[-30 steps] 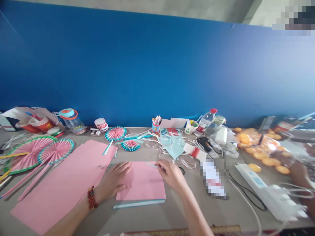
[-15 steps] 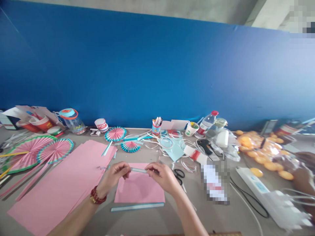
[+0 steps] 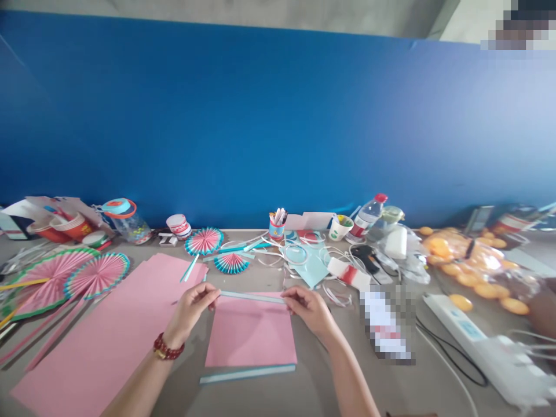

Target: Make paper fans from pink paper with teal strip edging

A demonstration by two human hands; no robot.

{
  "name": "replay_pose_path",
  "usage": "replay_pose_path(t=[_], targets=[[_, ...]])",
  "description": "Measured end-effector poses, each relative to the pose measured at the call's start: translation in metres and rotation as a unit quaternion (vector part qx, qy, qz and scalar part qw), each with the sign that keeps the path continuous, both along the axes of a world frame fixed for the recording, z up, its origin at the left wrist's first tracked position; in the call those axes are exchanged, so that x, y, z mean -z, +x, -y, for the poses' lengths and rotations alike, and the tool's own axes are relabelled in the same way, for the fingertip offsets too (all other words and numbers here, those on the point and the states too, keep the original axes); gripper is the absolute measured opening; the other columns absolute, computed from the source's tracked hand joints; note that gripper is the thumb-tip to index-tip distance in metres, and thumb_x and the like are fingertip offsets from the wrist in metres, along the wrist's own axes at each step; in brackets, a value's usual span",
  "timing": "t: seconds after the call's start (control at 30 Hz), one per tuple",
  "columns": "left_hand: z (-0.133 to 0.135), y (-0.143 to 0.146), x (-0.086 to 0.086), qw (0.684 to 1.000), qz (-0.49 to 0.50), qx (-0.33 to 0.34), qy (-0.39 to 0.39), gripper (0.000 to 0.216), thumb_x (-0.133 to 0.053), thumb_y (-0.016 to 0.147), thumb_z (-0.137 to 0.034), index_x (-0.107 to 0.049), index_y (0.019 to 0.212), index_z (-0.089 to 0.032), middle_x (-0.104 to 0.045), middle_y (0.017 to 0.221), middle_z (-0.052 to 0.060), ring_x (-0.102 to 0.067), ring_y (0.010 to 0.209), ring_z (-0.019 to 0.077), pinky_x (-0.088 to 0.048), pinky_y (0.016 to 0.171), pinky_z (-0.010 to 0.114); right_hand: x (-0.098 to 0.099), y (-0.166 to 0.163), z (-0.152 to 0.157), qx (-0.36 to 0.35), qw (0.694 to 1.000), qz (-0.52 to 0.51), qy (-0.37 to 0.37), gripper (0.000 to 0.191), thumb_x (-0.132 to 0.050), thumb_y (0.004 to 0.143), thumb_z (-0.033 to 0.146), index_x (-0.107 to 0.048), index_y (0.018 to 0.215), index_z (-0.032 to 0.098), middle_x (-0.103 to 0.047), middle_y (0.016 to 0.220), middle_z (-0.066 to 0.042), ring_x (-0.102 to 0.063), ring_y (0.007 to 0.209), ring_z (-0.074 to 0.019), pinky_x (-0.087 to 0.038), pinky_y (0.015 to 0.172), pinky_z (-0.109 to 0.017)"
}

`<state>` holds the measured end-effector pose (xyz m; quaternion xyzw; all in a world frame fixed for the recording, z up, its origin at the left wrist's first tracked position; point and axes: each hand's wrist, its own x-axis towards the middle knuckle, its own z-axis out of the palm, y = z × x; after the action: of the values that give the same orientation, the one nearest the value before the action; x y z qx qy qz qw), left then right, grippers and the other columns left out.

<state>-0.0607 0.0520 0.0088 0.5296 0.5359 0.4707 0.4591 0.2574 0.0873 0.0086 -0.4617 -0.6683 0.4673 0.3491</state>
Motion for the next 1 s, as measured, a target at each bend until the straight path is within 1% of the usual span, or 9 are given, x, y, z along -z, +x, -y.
replay_pose_path(t=[0.2,0.3,0.37,0.43,0.47,0.53,0.7,0.8,1.0], targets=[[0.0,-0.004,-0.005,0.999,0.039,0.002,-0.001,0.032,-0.062,0.085,-0.047,-0.062,0.072,-0.017,-0.062,0.066,0.0,-0.059,0.064,0.0142,-0.049,0.063,0.025,0.0,-0.002,0.004,0.005,1.0,-0.012,0.008,0.024,-0.061,0.088,0.041,-0.069,0.094,0.019,-0.066,0.071,-0.002,-0.062,0.063,-0.0156,-0.049,0.059,-0.026],[0.001,-0.003,-0.008,0.999,0.04,0.03,-0.006,0.031,-0.06,0.088,-0.046,-0.062,0.075,-0.017,-0.065,0.069,0.001,-0.061,0.067,0.0151,-0.05,0.067,0.026,-0.004,0.003,0.003,0.016,0.998,0.046,0.044,0.022,-0.055,0.091,0.037,-0.069,0.094,0.02,-0.066,0.07,-0.002,-0.063,0.064,-0.0176,-0.05,0.06,-0.028],[0.003,0.001,-0.008,0.998,0.036,0.045,-0.006,0.03,-0.059,0.089,-0.044,-0.063,0.078,-0.017,-0.066,0.071,0.002,-0.062,0.068,0.0151,-0.05,0.069,0.027,-0.009,0.005,0.002,0.046,0.985,0.121,0.115,0.02,-0.054,0.091,0.035,-0.069,0.092,0.021,-0.07,0.079,-0.004,-0.066,0.074,-0.0215,-0.051,0.068,-0.033],[0.005,0.007,-0.007,0.998,0.036,0.052,0.004,0.029,-0.058,0.091,-0.043,-0.063,0.078,-0.017,-0.066,0.072,0.002,-0.061,0.069,0.0149,-0.05,0.069,0.027,-0.016,-0.002,0.005,0.087,0.956,0.182,0.214,0.016,-0.055,0.091,0.031,-0.069,0.092,0.022,-0.071,0.094,-0.008,-0.066,0.09,-0.0262,-0.05,0.081,-0.039],[0.007,0.011,-0.006,0.998,0.042,0.052,0.012,0.03,-0.058,0.091,-0.042,-0.062,0.077,-0.017,-0.065,0.071,0.002,-0.061,0.069,0.0148,-0.05,0.069,0.026,-0.021,-0.009,0.009,0.102,0.941,0.194,0.258,0.014,-0.056,0.091,0.029,-0.068,0.092,0.022,-0.071,0.1,-0.009,-0.064,0.097,-0.0276,-0.049,0.086,-0.041],[0.011,0.021,-0.004,0.997,0.061,0.048,0.029,0.03,-0.06,0.09,-0.042,-0.061,0.074,-0.017,-0.062,0.069,0.001,-0.059,0.067,0.014,-0.048,0.067,0.026,-0.029,-0.032,0.019,0.091,0.929,0.181,0.308,0.013,-0.053,0.094,0.024,-0.065,0.09,0.023,-0.07,0.096,-0.008,-0.063,0.095,-0.0259,-0.048,0.086,-0.041],[0.02,0.039,0.0,0.993,0.107,0.033,0.048,0.032,-0.064,0.088,-0.044,-0.059,0.073,-0.017,-0.059,0.064,0.0,-0.056,0.062,0.0123,-0.047,0.063,0.025,-0.037,-0.096,0.046,-0.045,0.939,0.104,0.324,0.013,-0.051,0.096,0.017,-0.062,0.098,0.024,-0.069,0.093,-0.006,-0.064,0.092,-0.0214,-0.05,0.08,-0.032],[0.022,0.042,0.002,0.99,0.132,0.033,0.048,0.031,-0.067,0.086,-0.045,-0.061,0.076,-0.016,-0.061,0.065,0.0,-0.057,0.062,0.0129,-0.048,0.064,0.026,-0.035,-0.113,0.049,-0.024,0.939,0.103,0.327,0.015,-0.049,0.097,0.015,-0.062,0.098,0.023,-0.068,0.092,-0.006,-0.064,0.088,-0.021,-0.05,0.078,-0.032],[0.026,0.038,-0.002,0.993,0.091,0.05,0.065,0.03,-0.062,0.09,-0.044,-0.066,0.083,-0.016,-0.065,0.071,0.003,-0.062,0.069,0.0153,-0.051,0.07,0.028,-0.033,-0.112,0.049,0.004,0.941,0.098,0.323,0.013,-0.05,0.098,0.017,-0.061,0.095,0.022,-0.07,0.086,-0.005,-0.065,0.081,-0.0194,-0.05,0.076,-0.032]])
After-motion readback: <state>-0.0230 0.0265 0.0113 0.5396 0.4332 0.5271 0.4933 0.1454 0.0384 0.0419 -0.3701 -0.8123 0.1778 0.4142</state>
